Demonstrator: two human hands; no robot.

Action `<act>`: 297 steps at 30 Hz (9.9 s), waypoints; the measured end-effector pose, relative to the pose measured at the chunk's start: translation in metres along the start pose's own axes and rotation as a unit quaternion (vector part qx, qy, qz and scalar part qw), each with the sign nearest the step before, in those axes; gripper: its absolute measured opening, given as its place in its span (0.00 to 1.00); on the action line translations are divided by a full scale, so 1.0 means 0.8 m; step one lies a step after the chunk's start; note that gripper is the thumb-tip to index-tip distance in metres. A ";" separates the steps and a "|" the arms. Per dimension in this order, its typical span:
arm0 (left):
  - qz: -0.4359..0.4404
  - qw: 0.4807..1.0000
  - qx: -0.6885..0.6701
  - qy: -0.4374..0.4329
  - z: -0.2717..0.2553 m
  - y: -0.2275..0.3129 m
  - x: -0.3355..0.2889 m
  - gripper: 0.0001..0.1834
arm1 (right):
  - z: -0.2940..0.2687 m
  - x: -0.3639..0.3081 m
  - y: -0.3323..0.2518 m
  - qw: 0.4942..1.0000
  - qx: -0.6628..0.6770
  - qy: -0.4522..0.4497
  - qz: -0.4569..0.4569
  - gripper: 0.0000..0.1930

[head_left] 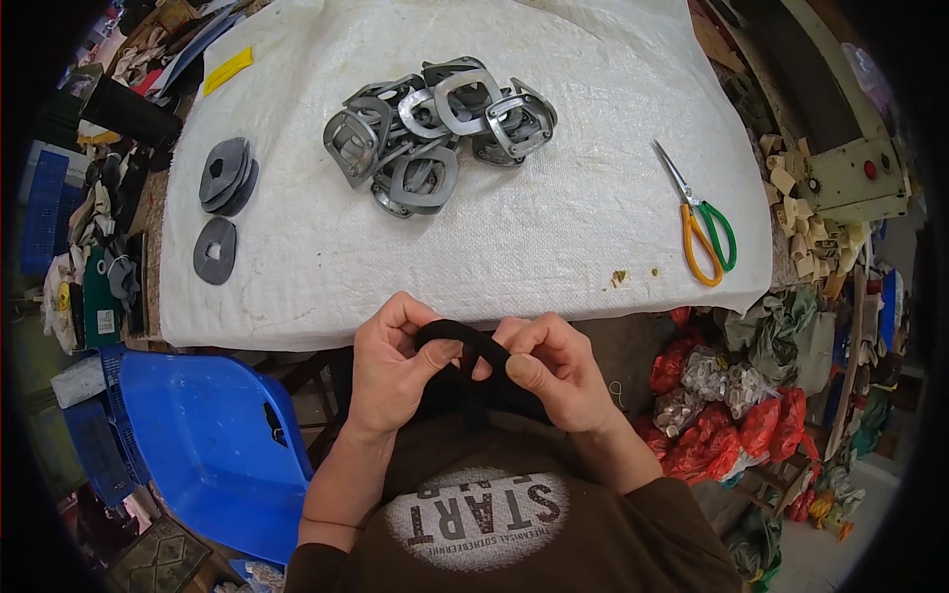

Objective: Assembling metal buckles onto black foam padding pieces for shoes.

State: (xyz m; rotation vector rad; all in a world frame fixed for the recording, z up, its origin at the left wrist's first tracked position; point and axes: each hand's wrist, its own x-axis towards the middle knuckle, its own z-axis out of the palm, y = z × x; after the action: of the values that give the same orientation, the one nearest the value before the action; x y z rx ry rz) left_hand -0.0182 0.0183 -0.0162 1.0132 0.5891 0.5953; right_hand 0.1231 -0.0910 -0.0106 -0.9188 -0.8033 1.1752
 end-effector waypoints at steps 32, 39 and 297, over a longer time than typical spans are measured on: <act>0.055 0.997 0.048 -0.024 0.004 0.004 0.003 0.10 | 0.008 0.005 0.002 0.993 0.104 0.025 0.045 0.06; 0.104 0.988 0.017 -0.111 -0.001 0.001 0.010 0.08 | 0.006 0.001 0.009 0.946 0.297 -0.036 0.123 0.09; 0.124 0.959 0.234 -0.104 -0.002 0.030 0.009 0.06 | 0.001 0.015 0.011 0.978 0.189 -0.025 0.087 0.09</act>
State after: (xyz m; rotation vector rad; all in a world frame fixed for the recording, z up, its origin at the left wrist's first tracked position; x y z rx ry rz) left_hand -0.0186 0.0341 0.0033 1.5934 0.4258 0.5701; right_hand 0.1210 -0.0783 -0.0176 -0.6534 -0.5184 1.4494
